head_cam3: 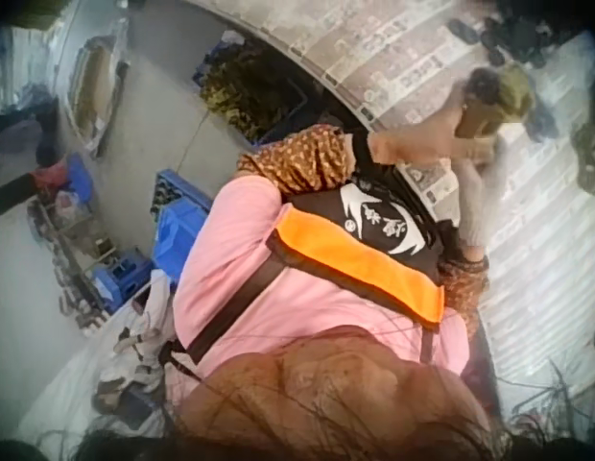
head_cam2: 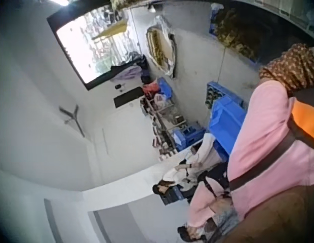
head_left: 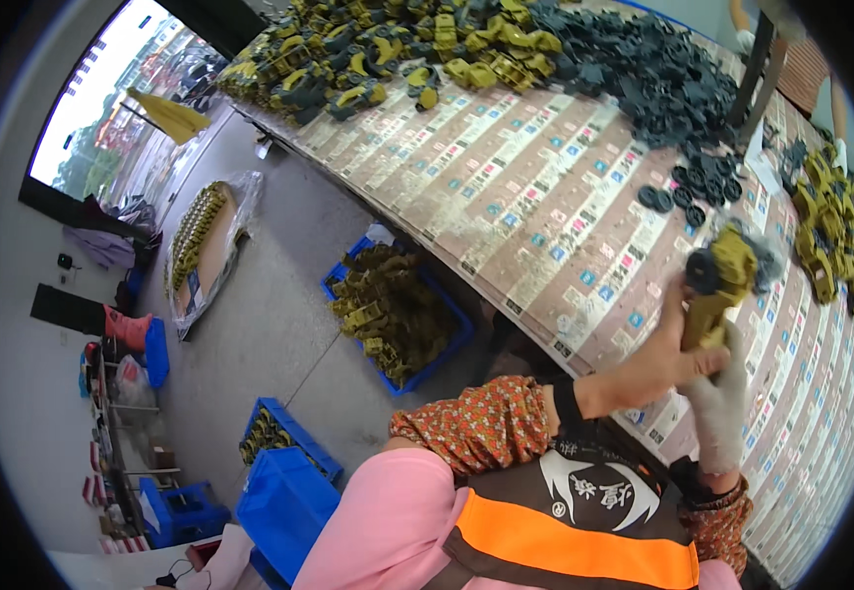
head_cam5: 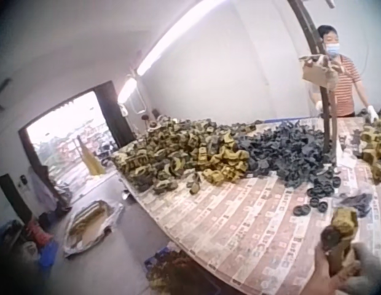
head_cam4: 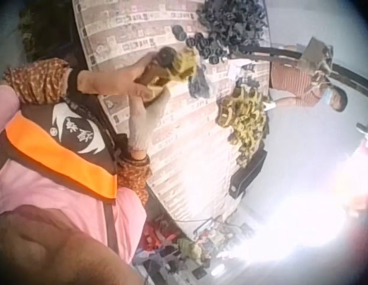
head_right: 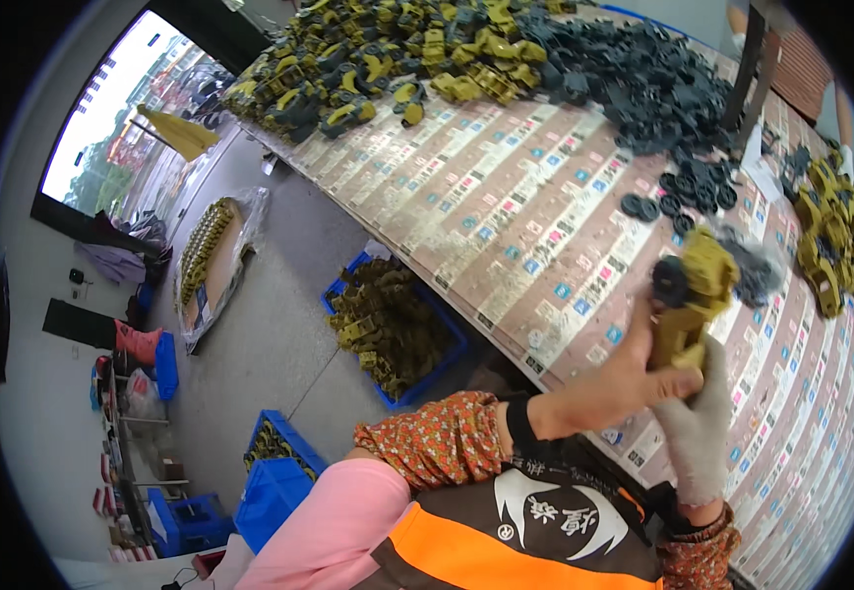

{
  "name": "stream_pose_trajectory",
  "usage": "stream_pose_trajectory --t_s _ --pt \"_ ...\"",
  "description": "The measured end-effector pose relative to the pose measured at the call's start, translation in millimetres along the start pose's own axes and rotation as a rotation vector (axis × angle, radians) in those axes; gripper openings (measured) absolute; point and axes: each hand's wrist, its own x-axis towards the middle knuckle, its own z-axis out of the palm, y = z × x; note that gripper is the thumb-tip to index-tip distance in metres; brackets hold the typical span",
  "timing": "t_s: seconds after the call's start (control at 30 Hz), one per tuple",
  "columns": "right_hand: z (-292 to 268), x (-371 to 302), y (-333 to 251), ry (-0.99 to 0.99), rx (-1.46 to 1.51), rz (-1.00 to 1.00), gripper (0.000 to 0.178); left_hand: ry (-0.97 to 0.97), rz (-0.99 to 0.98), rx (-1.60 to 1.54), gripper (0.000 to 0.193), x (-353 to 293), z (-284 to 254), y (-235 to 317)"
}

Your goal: The person assembles yellow plastic toy trucks by hand. They pick up a truck body, attach black wheels, and place the completed unit on a table covered with newspaper. The process is repeated for multiple units.

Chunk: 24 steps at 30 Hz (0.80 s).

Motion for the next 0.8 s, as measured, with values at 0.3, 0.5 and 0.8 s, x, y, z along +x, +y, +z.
stream_pose_trajectory --t_s 0.3,0.5,0.8 --pt "-215 73 63 0.473 -0.159 0.251 0.041 0.298 0.000 0.534 0.051 33 -139 36" --pt "-333 110 161 0.541 0.013 0.343 0.053 0.671 -0.044 0.824 0.043 56 -325 73" --pt "-272 126 151 0.541 -0.345 -0.081 0.064 0.671 -0.058 1.442 0.060 144 -422 118"
